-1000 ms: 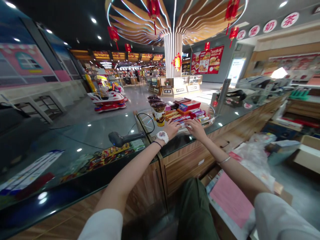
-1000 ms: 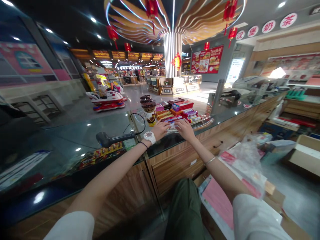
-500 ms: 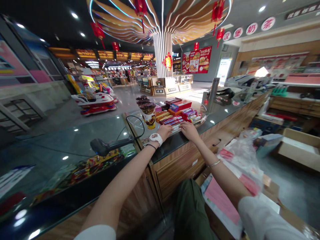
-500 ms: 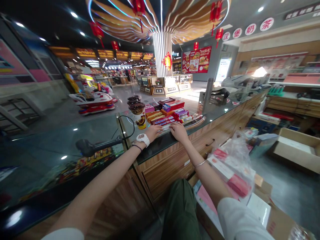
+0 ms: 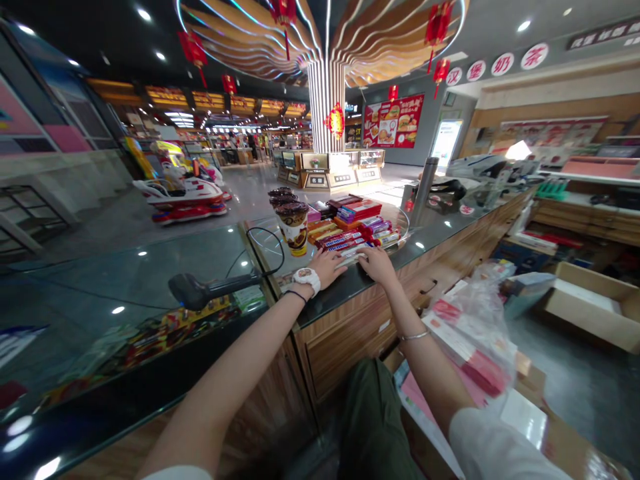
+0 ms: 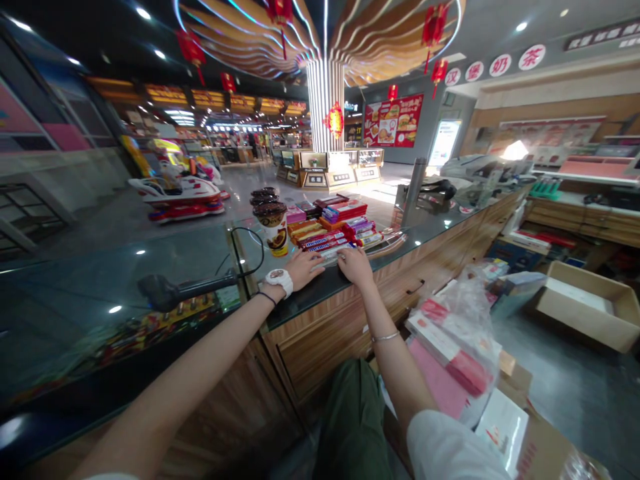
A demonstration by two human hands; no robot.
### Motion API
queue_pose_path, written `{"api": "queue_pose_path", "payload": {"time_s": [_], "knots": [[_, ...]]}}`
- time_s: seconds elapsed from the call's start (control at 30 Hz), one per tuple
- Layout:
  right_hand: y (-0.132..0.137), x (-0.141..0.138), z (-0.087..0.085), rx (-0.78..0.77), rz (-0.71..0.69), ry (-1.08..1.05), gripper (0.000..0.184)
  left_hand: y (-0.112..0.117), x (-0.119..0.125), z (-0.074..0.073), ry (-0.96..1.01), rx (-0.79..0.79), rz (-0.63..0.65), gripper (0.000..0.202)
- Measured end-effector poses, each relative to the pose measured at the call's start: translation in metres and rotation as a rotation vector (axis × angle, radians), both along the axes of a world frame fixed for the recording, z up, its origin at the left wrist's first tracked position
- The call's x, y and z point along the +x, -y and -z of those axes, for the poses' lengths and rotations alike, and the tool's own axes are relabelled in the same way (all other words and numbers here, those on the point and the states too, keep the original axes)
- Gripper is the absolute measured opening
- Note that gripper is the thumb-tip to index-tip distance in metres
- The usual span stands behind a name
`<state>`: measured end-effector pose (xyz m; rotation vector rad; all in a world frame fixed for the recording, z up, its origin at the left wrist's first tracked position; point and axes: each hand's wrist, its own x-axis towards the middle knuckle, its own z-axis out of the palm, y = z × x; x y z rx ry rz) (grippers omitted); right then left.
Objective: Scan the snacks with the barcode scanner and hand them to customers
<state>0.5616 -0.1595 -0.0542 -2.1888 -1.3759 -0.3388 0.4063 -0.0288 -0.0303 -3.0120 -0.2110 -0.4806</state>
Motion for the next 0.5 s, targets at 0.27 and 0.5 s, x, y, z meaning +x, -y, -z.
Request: {"api": "queue_pose_path", "payload": {"time_s": [0.27, 0.5], "knots": [[-0.0006, 0.0006, -0.0004, -0.082, -0.025, -0.007, 0.033, -0.0003, 0.0009, 0.0028, 0.018, -0.035, -0.044, 0.035], [-0.0023, 0.0024, 0.0004, -0.15, -0.013, -0.004, 0.037, -0.0003, 0.0018, 0.0041, -0.029, -0.027, -0.066, 0.038]]}}
